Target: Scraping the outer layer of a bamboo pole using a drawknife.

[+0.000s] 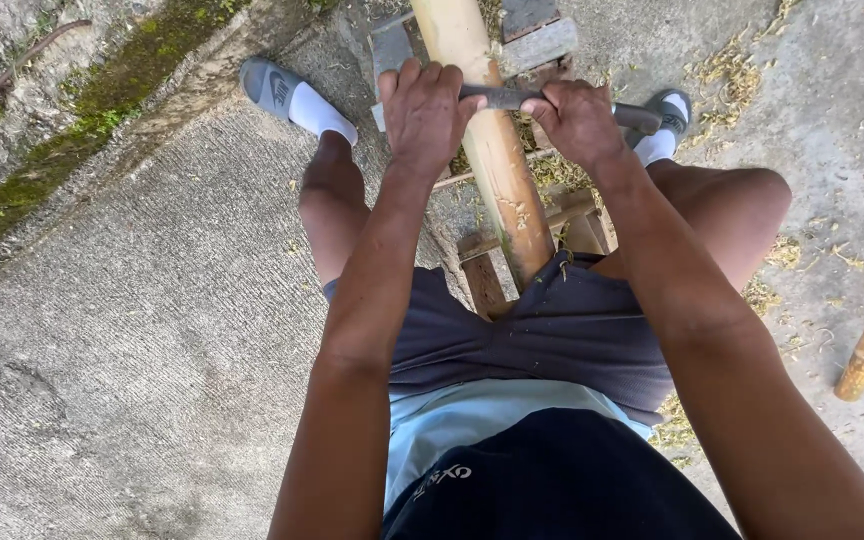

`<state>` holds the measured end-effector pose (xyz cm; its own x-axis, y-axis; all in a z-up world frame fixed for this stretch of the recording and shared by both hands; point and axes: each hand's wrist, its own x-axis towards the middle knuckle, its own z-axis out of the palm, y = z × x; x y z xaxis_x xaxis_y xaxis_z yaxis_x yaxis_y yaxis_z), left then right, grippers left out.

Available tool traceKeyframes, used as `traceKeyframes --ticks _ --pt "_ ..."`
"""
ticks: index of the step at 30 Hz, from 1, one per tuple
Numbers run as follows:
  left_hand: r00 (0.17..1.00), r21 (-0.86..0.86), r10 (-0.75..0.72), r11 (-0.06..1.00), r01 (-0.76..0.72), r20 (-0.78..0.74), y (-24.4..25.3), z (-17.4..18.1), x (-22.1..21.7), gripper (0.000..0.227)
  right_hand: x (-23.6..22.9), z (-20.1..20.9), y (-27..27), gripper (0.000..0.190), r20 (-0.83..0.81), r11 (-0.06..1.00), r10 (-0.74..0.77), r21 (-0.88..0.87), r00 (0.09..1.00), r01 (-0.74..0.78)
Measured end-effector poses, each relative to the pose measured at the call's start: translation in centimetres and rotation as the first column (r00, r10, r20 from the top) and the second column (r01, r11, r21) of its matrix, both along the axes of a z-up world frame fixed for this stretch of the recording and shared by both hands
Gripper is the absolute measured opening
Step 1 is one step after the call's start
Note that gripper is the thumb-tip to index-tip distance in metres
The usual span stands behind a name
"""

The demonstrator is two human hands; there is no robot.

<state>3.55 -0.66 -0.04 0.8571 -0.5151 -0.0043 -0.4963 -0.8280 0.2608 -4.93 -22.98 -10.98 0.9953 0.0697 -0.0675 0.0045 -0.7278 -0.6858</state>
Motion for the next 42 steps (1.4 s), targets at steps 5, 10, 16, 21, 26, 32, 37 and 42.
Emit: traceKeyframes --ticks 5,10,16,21,26,32,37,42 --pt "0.998 0.05 0.026 0.998 -0.023 -0.064 -0.1 0.6 -2.9 0.039 -2.5 1.1 -0.2 0.053 -0.018 0.997 0.064 -0.028 0.998 -0.065" --pt "0.999 0.03 0.043 0.999 -0.042 -0.021 0.3 0.5 -7.5 0.04 -5.9 2.3 -0.5 0.053 -0.167 0.994 0.094 -0.038 0.982 -0.101" --pt "0.987 0.024 0.148 0.989 -0.147 -0.055 1.1 -0.1 -13.7 0.038 -8.8 3.4 -1.1 0.045 -0.096 0.975 0.207 -0.062 0.974 -0.213" --pt "0.989 -0.044 0.144 0.988 -0.146 -0.04 1.3 -0.5 -9.0 0.037 -4.0 2.5 -1.0 0.05 -0.05 0.969 0.209 -0.121 0.977 -0.214" --pt "0.993 0.001 0.025 1.0 -0.026 0.116 0.3 -2.4 1.4 0.039 2.6 -1.1 -0.5 0.054 -0.114 0.994 0.052 -0.088 0.992 -0.062" --pt "0.996 -0.007 -0.038 0.999 0.039 0.086 -0.4 -1.6 5.2 0.04 4.2 -2.1 -0.2 0.053 0.097 0.999 -0.014 -0.035 0.995 0.017" --pt "0.995 0.004 -0.043 0.999 0.042 0.095 -0.3 -2.2 5.4 0.039 4.1 -0.9 0.0 0.051 -0.001 1.0 -0.021 0.011 1.0 0.021" --pt "0.997 0.014 -0.054 0.998 0.053 0.054 -0.5 -1.2 4.7 0.039 3.3 -2.0 0.0 0.054 -0.023 0.999 -0.022 0.033 0.999 0.023"
